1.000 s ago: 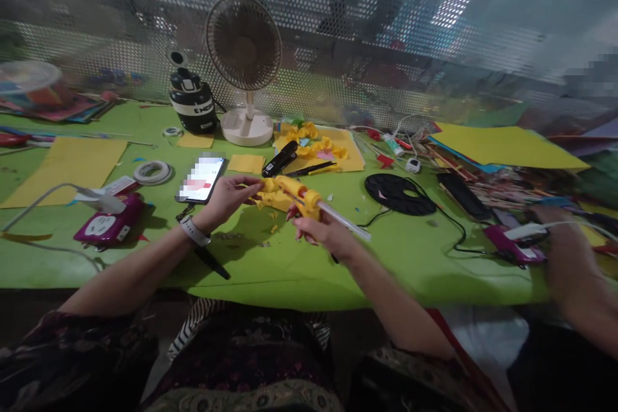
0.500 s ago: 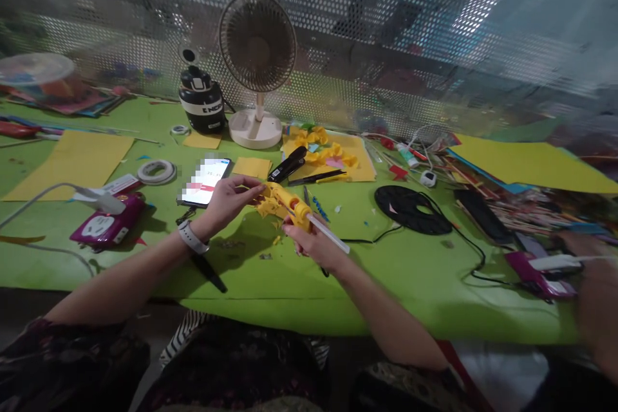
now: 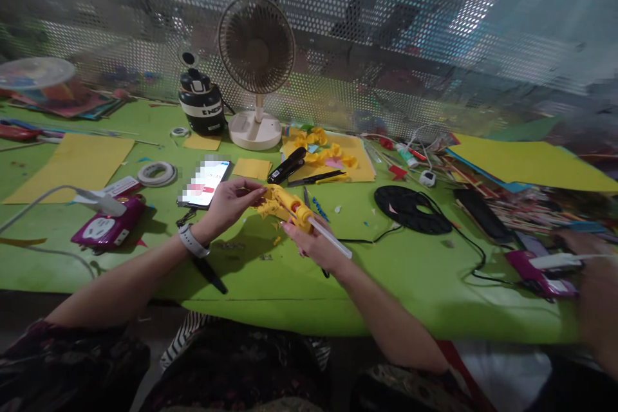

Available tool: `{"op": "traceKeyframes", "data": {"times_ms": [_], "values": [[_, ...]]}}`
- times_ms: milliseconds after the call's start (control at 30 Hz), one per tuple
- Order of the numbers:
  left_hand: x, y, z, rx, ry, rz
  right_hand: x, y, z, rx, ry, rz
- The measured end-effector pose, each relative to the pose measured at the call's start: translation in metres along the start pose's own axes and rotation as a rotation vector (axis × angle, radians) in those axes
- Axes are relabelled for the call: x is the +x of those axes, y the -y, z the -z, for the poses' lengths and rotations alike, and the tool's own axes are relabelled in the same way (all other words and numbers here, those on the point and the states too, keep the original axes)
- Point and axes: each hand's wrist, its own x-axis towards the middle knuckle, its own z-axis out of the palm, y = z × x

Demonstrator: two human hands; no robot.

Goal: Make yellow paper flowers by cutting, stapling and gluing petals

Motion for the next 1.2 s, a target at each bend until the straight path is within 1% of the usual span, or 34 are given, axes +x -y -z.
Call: {"op": "traceKeyframes", "data": {"times_ms": [233, 567, 1200], "values": [[0.0005, 0.0064, 0.0012, 0.010, 0.020, -0.020, 0.0002, 0.0011, -0.0002, -0.025, -0.007, -0.011], [0.0003, 0.0044, -0.0010, -0.018, -0.007, -0.016, 0.0001, -0.0005, -0.0004, -0.022, -0.012, -0.014], [0.0004, 0.0064, 0.0009, 0.003, 0.019, -0.038, -0.0007, 0.0014, -0.0002, -0.028, -0.001, -0.031]]}}
